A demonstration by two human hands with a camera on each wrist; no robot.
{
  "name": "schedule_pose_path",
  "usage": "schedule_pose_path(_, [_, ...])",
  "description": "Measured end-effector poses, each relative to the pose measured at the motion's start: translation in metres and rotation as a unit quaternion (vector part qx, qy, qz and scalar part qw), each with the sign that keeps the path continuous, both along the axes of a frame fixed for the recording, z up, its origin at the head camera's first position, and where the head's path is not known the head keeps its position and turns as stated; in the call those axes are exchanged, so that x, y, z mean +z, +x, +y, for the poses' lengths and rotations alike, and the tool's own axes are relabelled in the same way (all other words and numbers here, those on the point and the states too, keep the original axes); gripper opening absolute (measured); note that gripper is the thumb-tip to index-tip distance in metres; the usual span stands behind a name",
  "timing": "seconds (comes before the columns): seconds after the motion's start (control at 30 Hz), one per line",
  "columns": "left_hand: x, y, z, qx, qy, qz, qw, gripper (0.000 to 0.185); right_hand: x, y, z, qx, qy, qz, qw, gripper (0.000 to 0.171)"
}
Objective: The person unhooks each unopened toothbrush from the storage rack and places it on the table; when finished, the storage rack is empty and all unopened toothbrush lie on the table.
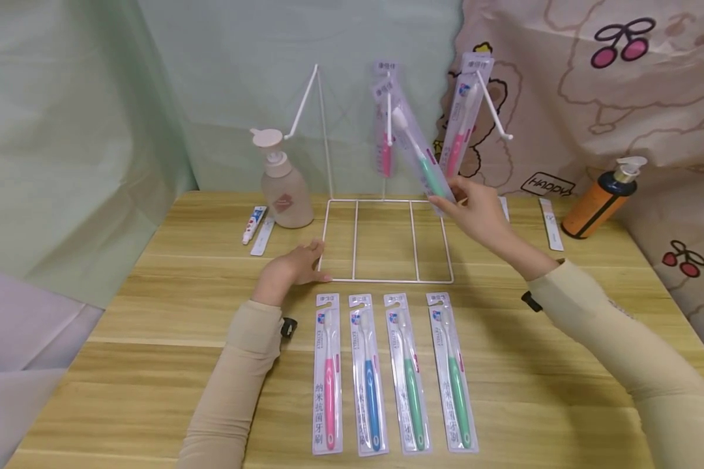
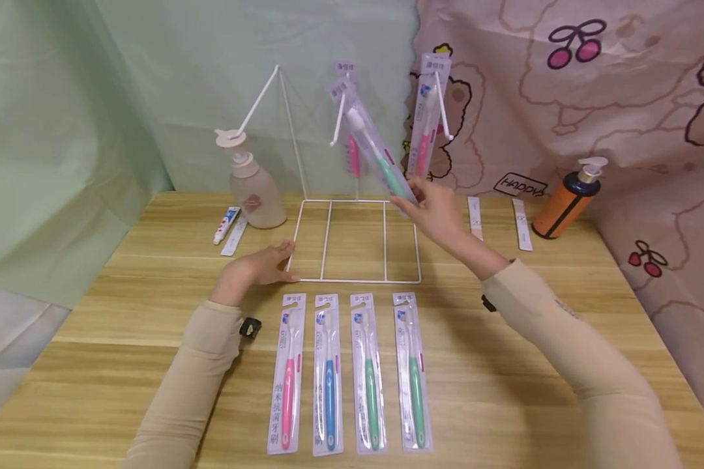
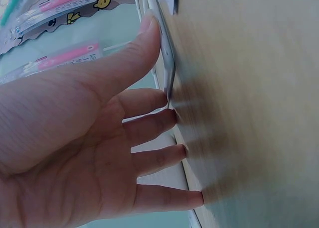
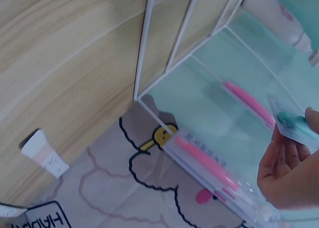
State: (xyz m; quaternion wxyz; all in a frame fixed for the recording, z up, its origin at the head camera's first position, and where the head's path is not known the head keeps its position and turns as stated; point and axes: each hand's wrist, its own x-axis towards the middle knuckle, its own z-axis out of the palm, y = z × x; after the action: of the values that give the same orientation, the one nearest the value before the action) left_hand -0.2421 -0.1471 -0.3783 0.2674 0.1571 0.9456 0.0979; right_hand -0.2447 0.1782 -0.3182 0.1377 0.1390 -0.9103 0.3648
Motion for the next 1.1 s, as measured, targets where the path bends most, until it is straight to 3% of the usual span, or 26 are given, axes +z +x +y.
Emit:
schedule_pose_path(0.33, [0.002,0.001,0.002,0.004,-0.003,-0.003,1.0,0.083,0.009,0.033,0.022,0.003,0.016,0.027,0.999,0.03])
schedule_pose_path(0.53, [0.0,0.001,0.001,0.003,0.0,0.001,1.0,0.083,0.012,0.054,0.029,0.024,0.043,0.071,0.996,0.024])
schedule_pose_path(0.73, [0.0,0.001,0.0,0.008,0.003,0.0,1.0,0.083,0.015,0.073,0.033,0.038,0.052,0.074,0.995,0.02])
schedule_pose_path(1.1, [0.002,0.003,0.001,0.007,0.004,-0.001,1.0,0.083,0.019,0.101,0.037,0.043,0.043,0.131,0.99,0.027])
